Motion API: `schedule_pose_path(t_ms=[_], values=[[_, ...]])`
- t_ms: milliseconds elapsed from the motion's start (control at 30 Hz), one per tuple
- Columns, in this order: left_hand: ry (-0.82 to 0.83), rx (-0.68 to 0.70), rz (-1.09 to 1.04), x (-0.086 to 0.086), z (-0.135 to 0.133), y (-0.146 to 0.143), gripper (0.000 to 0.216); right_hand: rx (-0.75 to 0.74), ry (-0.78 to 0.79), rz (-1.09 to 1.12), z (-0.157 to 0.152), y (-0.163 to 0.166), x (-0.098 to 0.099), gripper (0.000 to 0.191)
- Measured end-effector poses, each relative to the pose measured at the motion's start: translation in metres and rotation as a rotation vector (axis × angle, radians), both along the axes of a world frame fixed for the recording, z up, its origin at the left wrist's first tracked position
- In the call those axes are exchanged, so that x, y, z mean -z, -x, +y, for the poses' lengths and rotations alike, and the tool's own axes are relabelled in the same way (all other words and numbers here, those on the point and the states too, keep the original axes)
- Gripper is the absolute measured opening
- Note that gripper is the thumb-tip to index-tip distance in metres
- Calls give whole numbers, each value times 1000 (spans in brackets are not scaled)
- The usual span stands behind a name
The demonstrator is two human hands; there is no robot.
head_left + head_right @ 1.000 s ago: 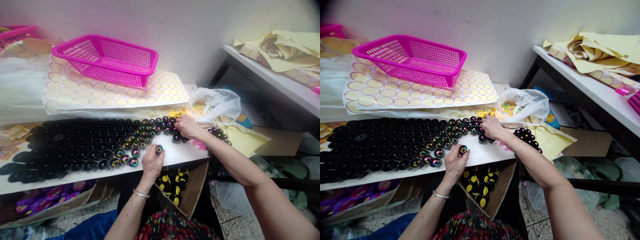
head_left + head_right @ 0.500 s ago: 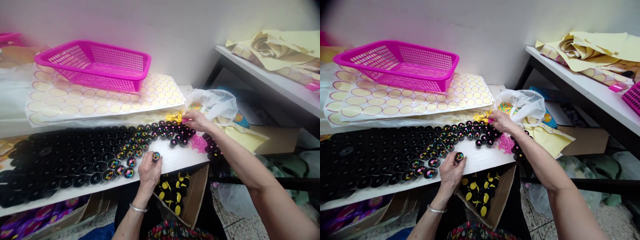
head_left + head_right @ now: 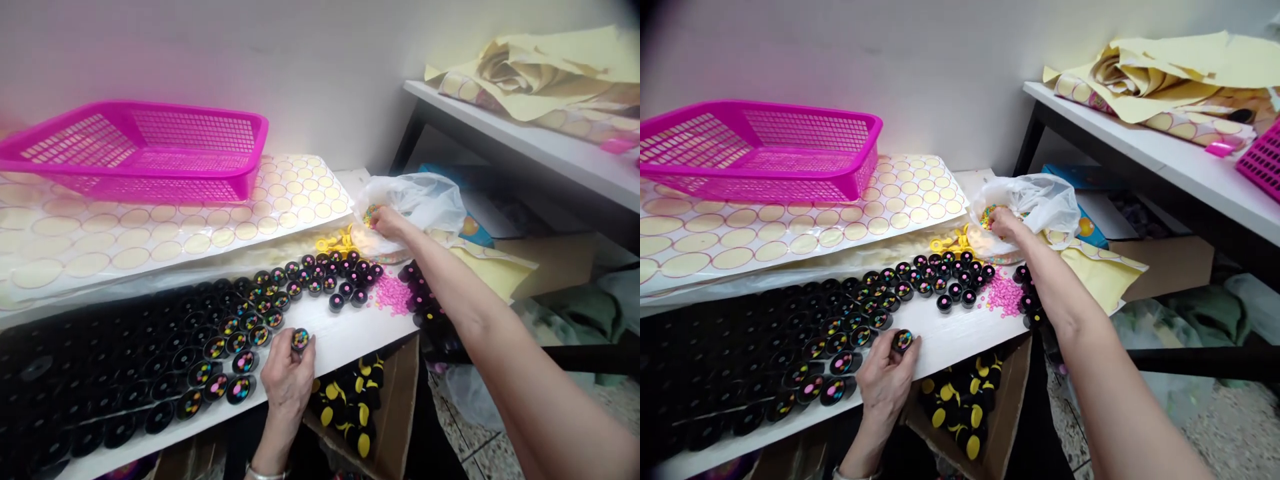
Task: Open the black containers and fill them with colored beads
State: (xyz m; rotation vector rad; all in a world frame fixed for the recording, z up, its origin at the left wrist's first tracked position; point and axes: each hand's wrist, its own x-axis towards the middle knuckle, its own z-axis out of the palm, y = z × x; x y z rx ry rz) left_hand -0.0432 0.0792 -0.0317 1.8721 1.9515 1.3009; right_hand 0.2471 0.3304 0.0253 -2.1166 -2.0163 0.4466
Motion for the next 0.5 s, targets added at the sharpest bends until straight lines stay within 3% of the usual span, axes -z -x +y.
schedule_pose_path(t_ms=[100, 300, 500], values=[[-44, -23, 30, 0, 1, 0, 23, -8, -61, 150, -4, -2, 8, 22], [-77, -25, 81, 1, 3, 1, 26, 74, -213, 1005, -13, -15, 24, 31], [-75, -17, 61, 2, 2, 1, 24, 35, -200, 1143, -27, -9, 16, 29]])
